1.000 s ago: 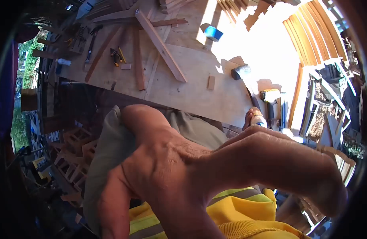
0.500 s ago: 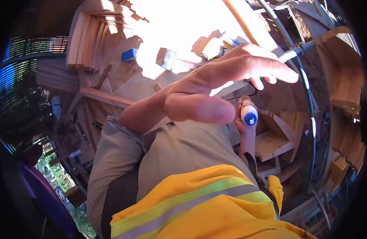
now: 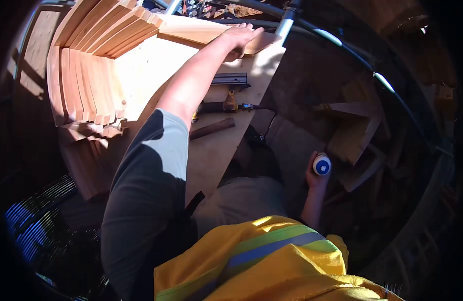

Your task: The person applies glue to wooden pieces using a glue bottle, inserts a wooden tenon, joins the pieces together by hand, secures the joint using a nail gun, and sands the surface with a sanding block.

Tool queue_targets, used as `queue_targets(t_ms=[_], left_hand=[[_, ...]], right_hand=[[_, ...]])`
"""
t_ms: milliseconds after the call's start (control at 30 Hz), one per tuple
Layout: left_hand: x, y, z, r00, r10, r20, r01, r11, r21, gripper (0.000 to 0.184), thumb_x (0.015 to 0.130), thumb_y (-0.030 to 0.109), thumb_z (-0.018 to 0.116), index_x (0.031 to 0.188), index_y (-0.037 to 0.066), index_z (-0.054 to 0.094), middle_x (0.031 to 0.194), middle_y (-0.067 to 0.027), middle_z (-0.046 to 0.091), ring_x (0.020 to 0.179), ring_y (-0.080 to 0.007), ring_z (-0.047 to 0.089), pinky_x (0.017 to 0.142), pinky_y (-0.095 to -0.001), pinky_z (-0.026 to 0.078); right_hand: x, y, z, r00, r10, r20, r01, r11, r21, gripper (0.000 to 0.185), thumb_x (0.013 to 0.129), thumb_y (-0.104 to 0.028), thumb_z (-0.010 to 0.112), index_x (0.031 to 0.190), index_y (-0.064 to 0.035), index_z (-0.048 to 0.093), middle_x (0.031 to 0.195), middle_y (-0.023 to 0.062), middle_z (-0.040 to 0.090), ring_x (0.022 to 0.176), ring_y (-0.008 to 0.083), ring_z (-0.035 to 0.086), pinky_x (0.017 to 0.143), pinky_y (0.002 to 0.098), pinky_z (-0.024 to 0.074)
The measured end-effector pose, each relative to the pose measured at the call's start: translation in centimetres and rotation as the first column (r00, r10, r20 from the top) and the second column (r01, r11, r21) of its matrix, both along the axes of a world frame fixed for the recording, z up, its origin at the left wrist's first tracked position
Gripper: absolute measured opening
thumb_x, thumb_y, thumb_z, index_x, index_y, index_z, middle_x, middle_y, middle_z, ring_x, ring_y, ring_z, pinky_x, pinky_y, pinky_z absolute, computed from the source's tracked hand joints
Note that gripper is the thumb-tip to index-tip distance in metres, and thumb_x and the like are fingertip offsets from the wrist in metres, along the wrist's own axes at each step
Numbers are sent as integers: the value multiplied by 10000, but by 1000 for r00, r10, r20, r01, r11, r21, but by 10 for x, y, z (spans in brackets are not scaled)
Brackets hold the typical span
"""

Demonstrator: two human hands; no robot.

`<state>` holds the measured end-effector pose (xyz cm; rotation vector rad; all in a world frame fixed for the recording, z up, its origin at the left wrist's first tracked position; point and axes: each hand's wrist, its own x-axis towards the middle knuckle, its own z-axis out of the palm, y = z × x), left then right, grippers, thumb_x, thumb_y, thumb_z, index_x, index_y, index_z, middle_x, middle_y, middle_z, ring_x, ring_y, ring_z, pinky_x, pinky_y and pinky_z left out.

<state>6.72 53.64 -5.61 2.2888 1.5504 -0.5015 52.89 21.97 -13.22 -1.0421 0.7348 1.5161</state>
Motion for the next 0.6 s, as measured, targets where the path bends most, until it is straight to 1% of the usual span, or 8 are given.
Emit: queue_targets(t_ms=[133,267,367,433,467,500,567,600], left_hand=[[-27,-12,60,984,-52,169,-25,904,428,1240,514,253,930,1553,116,266,1337,-237,488,1271,-409,491,1086,-468,455],[-40,-83,212,925,-110,365,-183,712,678,1128,585,359,911,1504,84,317,1350,-243,539,1242,-378,567,1089,-459,467],[-64,-171,328,949,121,291,-297,652,697,1204,595,350,936,1541,55,252,1393,-267,502,1231,-396,570,1090,-472,473],[-155,-230,368,937,170,306,-317,782,536,1156,712,354,878,1588,73,178,1407,-207,538,1165,-390,619,995,-423,514],[-195,-271,386,924,206,322,-340,829,443,1133,770,355,849,1611,82,140,1414,-177,556,1133,-387,643,948,-398,534],[-161,-309,416,858,278,433,-453,808,378,1124,745,354,867,1594,66,189,1398,-183,559,1121,-379,641,947,-406,533],[-90,-384,478,663,393,637,-649,727,227,1108,695,350,901,1562,34,288,1365,-196,565,1099,-362,635,946,-423,531],[-82,-421,473,528,526,667,-752,655,79,1078,680,307,915,1534,23,322,1340,-190,578,1138,-325,627,979,-416,524]], right_hand=[[6,34,-6,990,89,-112,-73,987,144,316,990,-266,608,1093,21,691,1118,186,708,1132,345,670,993,446,599],[-10,100,7,981,109,-158,-68,967,244,280,983,-215,616,1108,29,679,1138,179,700,1122,340,670,991,442,598],[-48,154,83,932,271,-243,-91,820,565,235,965,-173,641,1110,8,677,1122,168,701,1089,321,676,981,447,598],[-76,179,130,907,384,-172,-193,743,641,225,949,-158,661,1107,2,677,1095,160,703,1069,310,681,980,443,595],[-84,194,143,932,346,106,-317,640,699,272,923,-163,689,1139,-2,658,1113,177,680,1064,312,677,989,435,578],[-96,210,153,898,253,361,-440,525,728,329,896,-169,717,1171,-5,639,1131,194,657,1059,314,673,998,428,561],[-132,223,185,823,547,155,-347,267,899,540,890,-181,702,1340,46,508,1292,247,586,1224,349,583,1120,477,437],[-149,231,200,715,689,118,-293,142,945,648,886,-187,694,1424,72,442,1372,274,551,1307,366,537,1182,501,375]])
